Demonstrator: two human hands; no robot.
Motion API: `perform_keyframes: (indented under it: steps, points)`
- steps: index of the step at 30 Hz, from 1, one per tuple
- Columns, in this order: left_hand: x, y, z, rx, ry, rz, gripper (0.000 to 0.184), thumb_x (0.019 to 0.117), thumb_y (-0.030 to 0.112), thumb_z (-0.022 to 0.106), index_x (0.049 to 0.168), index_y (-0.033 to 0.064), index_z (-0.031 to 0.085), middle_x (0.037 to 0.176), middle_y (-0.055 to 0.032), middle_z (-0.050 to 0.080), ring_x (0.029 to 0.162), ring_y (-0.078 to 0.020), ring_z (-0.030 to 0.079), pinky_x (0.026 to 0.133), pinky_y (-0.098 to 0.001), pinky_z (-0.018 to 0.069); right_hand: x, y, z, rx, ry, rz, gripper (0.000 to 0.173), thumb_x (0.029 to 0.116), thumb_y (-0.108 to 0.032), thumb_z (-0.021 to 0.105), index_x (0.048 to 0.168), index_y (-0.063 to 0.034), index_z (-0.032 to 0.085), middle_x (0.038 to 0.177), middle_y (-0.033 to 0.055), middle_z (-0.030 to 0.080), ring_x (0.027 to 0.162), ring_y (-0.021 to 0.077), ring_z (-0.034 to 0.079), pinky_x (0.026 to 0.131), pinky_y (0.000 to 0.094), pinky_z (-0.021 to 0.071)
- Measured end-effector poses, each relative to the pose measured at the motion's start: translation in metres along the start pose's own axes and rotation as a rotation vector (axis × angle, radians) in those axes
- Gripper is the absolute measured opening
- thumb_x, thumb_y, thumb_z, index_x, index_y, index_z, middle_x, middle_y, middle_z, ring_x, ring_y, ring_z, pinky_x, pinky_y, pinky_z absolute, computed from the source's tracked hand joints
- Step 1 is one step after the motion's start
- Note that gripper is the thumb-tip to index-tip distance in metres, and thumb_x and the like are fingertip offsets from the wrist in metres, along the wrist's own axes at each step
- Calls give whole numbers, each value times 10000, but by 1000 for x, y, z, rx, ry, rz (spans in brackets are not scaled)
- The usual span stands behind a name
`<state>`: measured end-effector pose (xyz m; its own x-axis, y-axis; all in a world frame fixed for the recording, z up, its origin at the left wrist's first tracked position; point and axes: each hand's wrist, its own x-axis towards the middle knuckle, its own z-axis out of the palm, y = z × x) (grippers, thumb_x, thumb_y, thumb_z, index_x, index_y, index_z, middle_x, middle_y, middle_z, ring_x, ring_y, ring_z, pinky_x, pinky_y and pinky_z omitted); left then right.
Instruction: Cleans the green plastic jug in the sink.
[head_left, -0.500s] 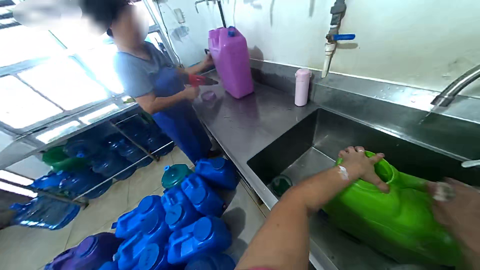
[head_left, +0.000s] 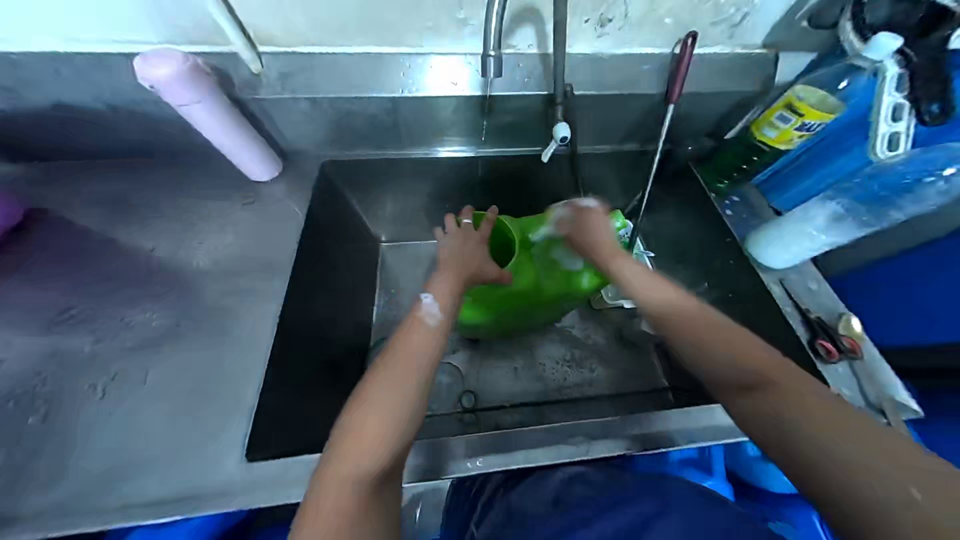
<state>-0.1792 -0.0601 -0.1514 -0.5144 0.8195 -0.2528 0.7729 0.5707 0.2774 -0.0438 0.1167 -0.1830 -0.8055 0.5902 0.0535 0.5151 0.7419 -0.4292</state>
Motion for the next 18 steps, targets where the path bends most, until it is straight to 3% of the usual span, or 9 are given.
perform_keyframes:
  steps: [2, 3, 6, 8, 11, 13, 15, 17, 18]
  points:
    - [-7, 16, 9, -46, -5, -53, 1225, 680, 558, 908, 1642, 182, 250, 1655, -291, 202, 1484, -555, 217, 1092, -760, 262, -1, 28, -16, 17, 86, 214, 440, 1061, -232, 500, 1368, 74, 580, 1419, 337, 546, 1383, 513, 461, 1153, 678, 306]
    - [-8, 21, 11, -48, -13, -69, 1225, 686, 571, 896, 1644, 179, 240, 1653, -296, 200, 1483, -554, 221, 1082, -754, 277, -4, 16, -13, 12, 101, 263, 449, 1063, -230, 490, 1375, 84, 563, 1422, 344, 536, 1376, 518, 468, 1140, 678, 330]
    - [-5, 20, 9, -14, -55, -57, 1234, 701, 606, 864, 1651, 172, 208, 1654, -302, 195, 1475, -552, 243, 1074, -738, 301, -19, -47, 26, 56, 88, -4, 397, 1038, -210, 516, 1278, 79, 645, 1349, 300, 614, 1349, 474, 514, 1150, 637, 342]
    - [-8, 16, 6, -1, -86, -22, 1272, 694, 608, 881, 1656, 162, 177, 1660, -304, 165, 1477, -555, 230, 1085, -735, 290, -15, -33, 28, 64, 76, -146, 384, 1051, -209, 486, 1270, 39, 683, 1364, 247, 640, 1385, 433, 510, 1201, 597, 307]
    - [-17, 15, 8, 26, -107, 15, 1294, 689, 600, 889, 1661, 175, 147, 1669, -294, 147, 1482, -539, 229, 1086, -716, 297, -3, 26, -8, -18, 110, 131, 408, 1073, -213, 464, 1335, 59, 620, 1382, 306, 591, 1364, 473, 499, 1171, 635, 307]
    - [-18, 16, 10, 38, -91, 16, 1283, 693, 610, 879, 1660, 180, 155, 1666, -291, 160, 1480, -530, 243, 1084, -699, 312, -8, 10, -1, -5, 205, 225, 394, 1064, -195, 462, 1293, 71, 640, 1388, 311, 583, 1372, 477, 493, 1159, 637, 331]
    - [-16, 16, 12, 31, -81, 16, 1281, 684, 599, 888, 1656, 170, 173, 1661, -291, 175, 1471, -534, 255, 1075, -701, 322, -40, -26, 46, 96, 324, -32, 385, 1057, -170, 474, 1329, 59, 623, 1441, 284, 554, 1417, 468, 444, 1179, 641, 308]
    - [-18, 15, 13, 4, -74, 27, 1279, 663, 556, 920, 1647, 151, 210, 1644, -308, 199, 1458, -550, 263, 1061, -726, 321, -88, -30, 83, 264, 300, -253, 491, 1049, -197, 378, 1424, 68, 552, 1545, 253, 472, 1501, 451, 334, 1225, 625, 236]
    - [-18, 14, 12, 8, -70, 27, 1268, 659, 554, 921, 1644, 164, 225, 1640, -294, 221, 1456, -533, 278, 1063, -714, 325, -109, -15, 89, 268, 268, -275, 475, 1035, -172, 405, 1404, 75, 573, 1509, 248, 517, 1459, 448, 413, 1206, 606, 302]
